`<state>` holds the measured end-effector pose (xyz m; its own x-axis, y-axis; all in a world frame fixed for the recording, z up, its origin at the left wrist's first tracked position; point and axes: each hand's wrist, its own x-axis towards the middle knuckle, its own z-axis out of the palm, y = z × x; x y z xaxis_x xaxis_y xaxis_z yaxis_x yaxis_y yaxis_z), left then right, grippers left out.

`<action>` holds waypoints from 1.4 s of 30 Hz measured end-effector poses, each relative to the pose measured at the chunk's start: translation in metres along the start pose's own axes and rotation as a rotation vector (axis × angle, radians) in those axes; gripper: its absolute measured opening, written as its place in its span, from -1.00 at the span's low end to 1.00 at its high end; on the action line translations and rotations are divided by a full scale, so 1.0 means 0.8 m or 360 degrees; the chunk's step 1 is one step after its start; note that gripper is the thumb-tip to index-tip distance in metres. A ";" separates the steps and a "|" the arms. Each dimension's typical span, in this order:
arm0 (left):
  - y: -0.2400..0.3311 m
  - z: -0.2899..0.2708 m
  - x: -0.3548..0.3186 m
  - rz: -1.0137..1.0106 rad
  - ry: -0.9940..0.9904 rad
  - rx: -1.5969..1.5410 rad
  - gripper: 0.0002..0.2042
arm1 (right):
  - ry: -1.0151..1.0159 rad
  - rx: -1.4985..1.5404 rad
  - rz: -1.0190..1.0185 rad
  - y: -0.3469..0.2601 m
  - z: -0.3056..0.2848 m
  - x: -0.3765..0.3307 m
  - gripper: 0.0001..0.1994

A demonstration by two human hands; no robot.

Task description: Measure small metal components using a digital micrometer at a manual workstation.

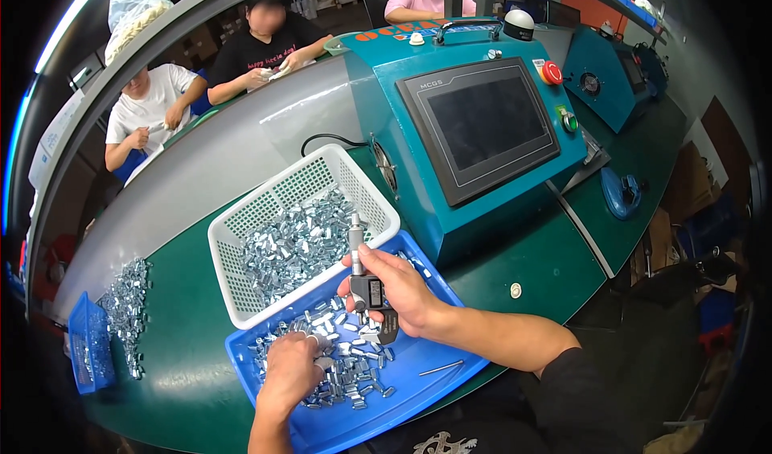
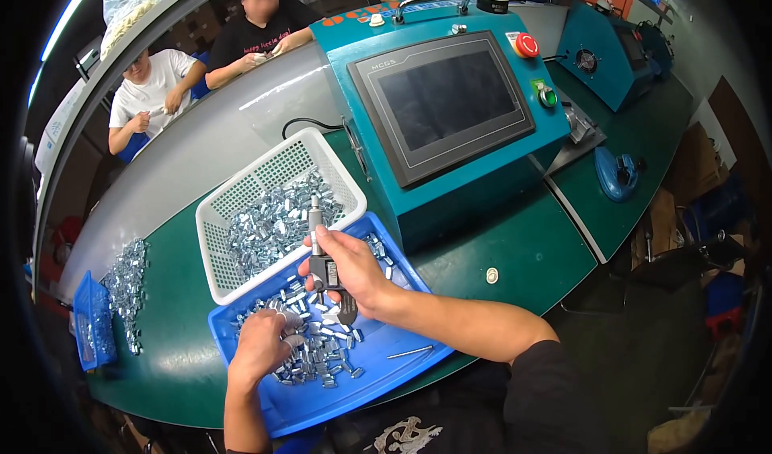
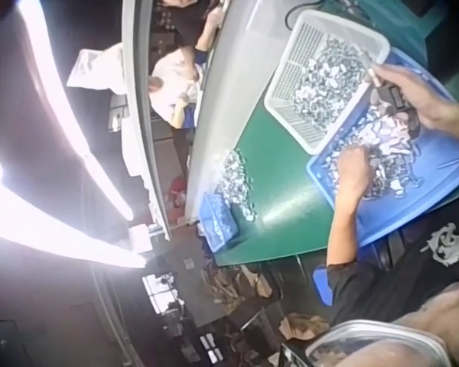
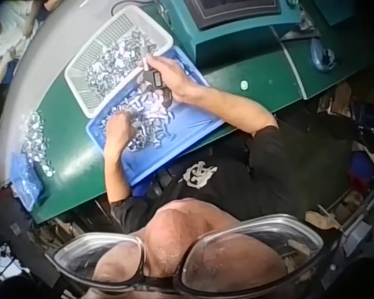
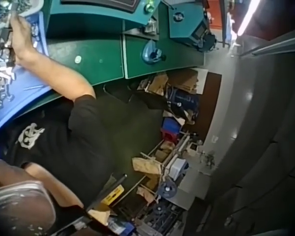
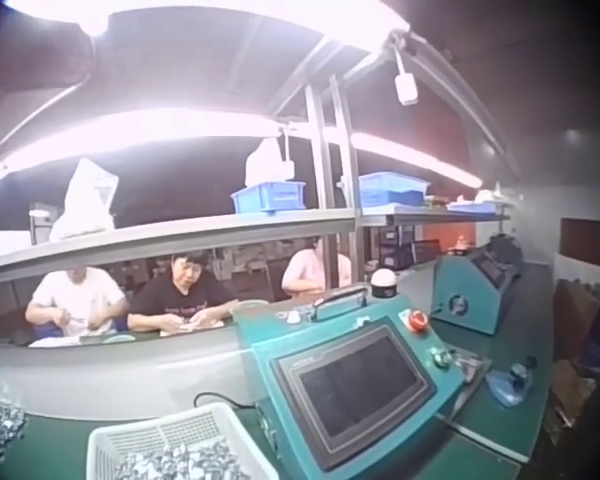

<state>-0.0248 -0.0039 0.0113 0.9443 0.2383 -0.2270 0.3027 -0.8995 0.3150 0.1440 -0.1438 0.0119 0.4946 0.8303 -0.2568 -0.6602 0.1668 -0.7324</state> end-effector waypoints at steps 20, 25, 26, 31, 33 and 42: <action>0.031 0.020 0.023 -0.0056 0.0157 -0.2490 -0.81 | 0.0033 0.0027 -0.0050 -0.006 0.003 0.002 -0.47; 0.030 0.023 0.023 -0.0105 0.0105 -0.2569 -0.79 | -0.0004 0.0081 -0.0044 -0.007 0.002 0.000 -0.48; 0.032 0.024 0.024 -0.0108 0.0097 -0.2575 -0.79 | 0.0005 0.0080 -0.0040 -0.007 0.000 -0.001 -0.48; 0.036 0.018 0.020 -0.0145 0.0039 -0.2633 -0.80 | -0.0012 0.0079 -0.0037 -0.006 0.002 -0.003 -0.53; 0.036 0.018 0.020 -0.0149 0.0023 -0.2647 -0.79 | 0.0009 0.0050 -0.0045 -0.007 0.003 -0.004 -0.56; 0.032 0.023 0.025 -0.0136 0.0042 -0.2612 -0.78 | 0.0023 0.0060 -0.0049 -0.007 0.001 0.000 -0.61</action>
<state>-0.0008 -0.0293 -0.0022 0.9152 0.2853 -0.2845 0.1393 0.4385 0.8879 0.1470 -0.1443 0.0166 0.5228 0.8169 -0.2436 -0.6653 0.2123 -0.7158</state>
